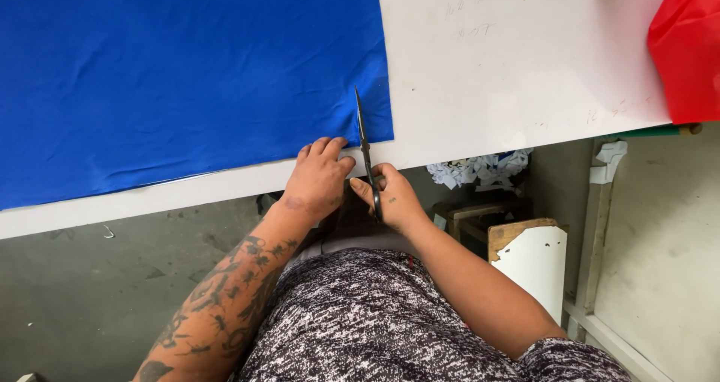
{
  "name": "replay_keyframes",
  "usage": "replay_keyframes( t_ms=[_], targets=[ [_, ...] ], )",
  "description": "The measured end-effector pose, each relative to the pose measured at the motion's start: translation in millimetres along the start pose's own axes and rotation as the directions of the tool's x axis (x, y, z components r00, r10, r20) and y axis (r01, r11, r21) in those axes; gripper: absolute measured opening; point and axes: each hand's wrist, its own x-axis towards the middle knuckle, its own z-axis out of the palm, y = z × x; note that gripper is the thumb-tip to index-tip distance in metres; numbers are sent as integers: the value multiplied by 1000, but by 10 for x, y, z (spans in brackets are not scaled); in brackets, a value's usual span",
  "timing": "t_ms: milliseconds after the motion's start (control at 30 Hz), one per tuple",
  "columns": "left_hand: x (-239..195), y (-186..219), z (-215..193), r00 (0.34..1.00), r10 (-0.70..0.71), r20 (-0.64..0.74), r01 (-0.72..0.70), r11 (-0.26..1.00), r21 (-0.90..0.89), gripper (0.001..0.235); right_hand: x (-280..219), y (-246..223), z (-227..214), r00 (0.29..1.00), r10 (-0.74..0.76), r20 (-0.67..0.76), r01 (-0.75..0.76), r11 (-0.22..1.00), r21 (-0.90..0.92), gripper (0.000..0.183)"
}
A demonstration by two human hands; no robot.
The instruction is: Cutting long strips of blue fabric using a pair of scissors on a white workbench.
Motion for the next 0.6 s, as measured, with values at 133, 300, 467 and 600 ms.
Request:
replay_keyframes(
  t_ms=[133,300,467,600],
  targets=[
    [10,-13,20,1000,8,0,-8,1000,-3,28,33,0,-4,1000,12,-5,-12,1000,-7,82],
    [14,-40,56,1000,22,-13,-22,1000,0,26,-10,-15,-31,999,-27,-21,28,999,24,69],
    [12,-52,50,999,36,-13,-36,999,3,25,30,-48,-47,1000,-10,2,10,999,39,71],
    [19,-86,151,998,48,-43,-47,999,25,26,147,-264,-53,999,-31,-8,31,999,42,72]
  ],
)
